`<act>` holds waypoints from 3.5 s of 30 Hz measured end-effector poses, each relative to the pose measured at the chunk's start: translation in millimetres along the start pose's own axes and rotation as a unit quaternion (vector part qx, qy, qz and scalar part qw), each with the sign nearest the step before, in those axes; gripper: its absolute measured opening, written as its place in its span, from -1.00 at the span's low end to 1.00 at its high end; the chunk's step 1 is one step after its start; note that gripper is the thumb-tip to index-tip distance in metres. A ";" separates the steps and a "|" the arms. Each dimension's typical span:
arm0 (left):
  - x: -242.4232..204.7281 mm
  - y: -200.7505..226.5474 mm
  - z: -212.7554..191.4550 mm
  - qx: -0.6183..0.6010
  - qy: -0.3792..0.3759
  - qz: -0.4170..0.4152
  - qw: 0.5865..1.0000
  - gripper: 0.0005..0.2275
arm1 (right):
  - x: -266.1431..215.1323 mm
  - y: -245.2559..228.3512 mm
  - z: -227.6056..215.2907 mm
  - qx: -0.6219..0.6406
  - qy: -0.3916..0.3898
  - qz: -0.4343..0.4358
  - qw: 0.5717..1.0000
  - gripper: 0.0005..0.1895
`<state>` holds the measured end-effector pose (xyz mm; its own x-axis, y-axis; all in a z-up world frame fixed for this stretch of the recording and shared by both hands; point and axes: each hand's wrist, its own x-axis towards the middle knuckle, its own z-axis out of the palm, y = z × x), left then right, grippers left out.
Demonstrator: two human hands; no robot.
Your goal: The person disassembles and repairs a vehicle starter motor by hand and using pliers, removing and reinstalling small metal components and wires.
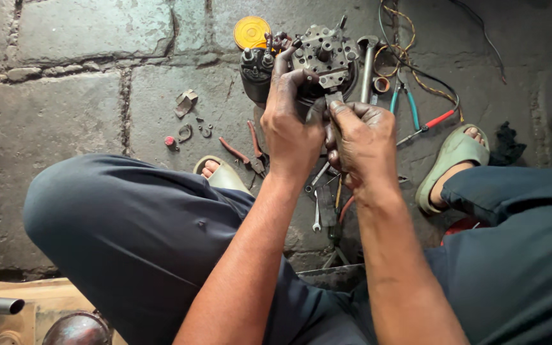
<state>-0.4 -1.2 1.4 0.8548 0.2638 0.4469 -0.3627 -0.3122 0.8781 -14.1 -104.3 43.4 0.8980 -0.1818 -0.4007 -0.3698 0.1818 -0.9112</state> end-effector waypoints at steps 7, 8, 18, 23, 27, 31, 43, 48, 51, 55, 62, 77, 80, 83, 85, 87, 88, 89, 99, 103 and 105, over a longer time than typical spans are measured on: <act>1.5 -2.5 -1.4 0.033 0.013 0.043 0.998 -0.64 | 12.5 31.3 -3.4 0.043 -0.029 -0.133 0.990 -0.76; 1.2 -2.6 -1.5 0.032 0.012 0.040 0.999 -0.64 | 14.1 37.1 -2.2 0.061 -0.033 -0.159 0.985 -0.77; 0.9 -6.1 -2.8 0.049 0.008 0.062 0.997 -0.64 | 7.1 21.5 -4.4 0.098 -0.056 -0.061 0.992 -0.77; 1.9 -9.7 -2.2 0.035 -0.007 0.038 0.999 -0.63 | 5.9 13.0 -8.9 0.068 -0.081 -0.055 0.993 -0.78; 0.8 -9.1 0.3 0.055 0.000 0.055 0.997 -0.60 | 3.9 9.9 -16.2 0.056 -0.073 -0.052 0.994 -0.77; -0.3 -8.0 3.3 0.073 0.011 0.075 0.994 -0.63 | 3.1 8.4 -24.9 -0.007 -0.055 -0.086 0.995 -0.74; 0.8 -6.2 -1.9 0.050 -0.002 0.060 0.997 -0.61 | -1.9 9.6 -29.3 -0.255 -0.019 -0.269 0.929 -0.82; 4.8 1.2 -6.8 0.031 -0.014 0.030 0.999 -0.60 | -4.4 6.8 -32.5 -0.329 -0.017 -0.356 0.874 -0.85; 7.6 3.8 -9.7 0.017 -0.021 -0.009 1.000 -0.61 | -2.7 8.6 -31.1 -0.328 -0.009 -0.359 0.874 -0.85; 11.9 -2.2 -10.4 -0.049 -0.021 -0.026 0.998 -0.61 | -1.8 11.8 -28.5 -0.340 0.001 -0.411 0.846 -0.85; 9.6 -2.9 -10.0 -0.066 -0.041 -0.046 0.996 -0.64 | -7.0 12.2 -20.0 -0.344 0.010 -0.419 0.840 -0.86; 1.0 5.2 -3.9 -0.082 0.015 -0.021 0.996 -0.70 | 7.8 6.4 -29.7 -0.352 -0.051 -0.231 0.906 -0.86; -17.8 18.7 15.4 -0.008 0.181 -0.042 0.982 -0.61 | 13.5 3.1 -49.7 -0.339 -0.073 -0.173 0.922 -0.87; -21.6 16.3 25.9 -0.186 0.186 -0.275 0.925 -0.86 | 19.2 1.5 -62.6 -0.259 -0.063 -0.191 0.945 -0.91; -23.0 17.3 23.3 -0.295 0.114 -0.403 0.859 -0.78 | 20.3 3.0 -65.7 -0.211 -0.042 -0.215 0.953 -0.91; -19.1 20.7 19.0 -0.345 0.050 -0.479 0.806 -0.70 | 19.6 5.3 -65.4 -0.190 -0.013 -0.237 0.953 -0.90; -14.8 21.5 17.7 -0.342 0.025 -0.497 0.797 -0.71 | 19.5 5.4 -65.3 -0.188 -0.014 -0.233 0.954 -0.89; -11.2 22.3 17.5 -0.339 0.000 -0.516 0.787 -0.71 | 19.2 4.7 -65.4 -0.185 -0.014 -0.229 0.956 -0.89; -8.9 25.7 18.9 -0.190 -0.013 -0.344 0.920 -0.78 | 27.6 1.7 -65.9 -0.151 -0.003 -0.219 0.964 -0.86; -17.9 32.1 17.4 0.023 -0.009 -0.184 0.983 -0.79 | 28.6 1.4 -68.4 -0.142 0.000 -0.216 0.966 -0.88; -19.8 32.4 16.7 0.049 -0.004 -0.149 0.988 -0.80 | 27.1 1.4 -68.1 -0.138 0.006 -0.204 0.969 -0.87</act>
<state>-22.9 -31.8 18.1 0.9215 0.3493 0.1699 -0.0577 -0.3095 0.9492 -6.6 -174.8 24.7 0.9808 -0.1949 -0.0020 -0.0365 -0.1734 -0.9842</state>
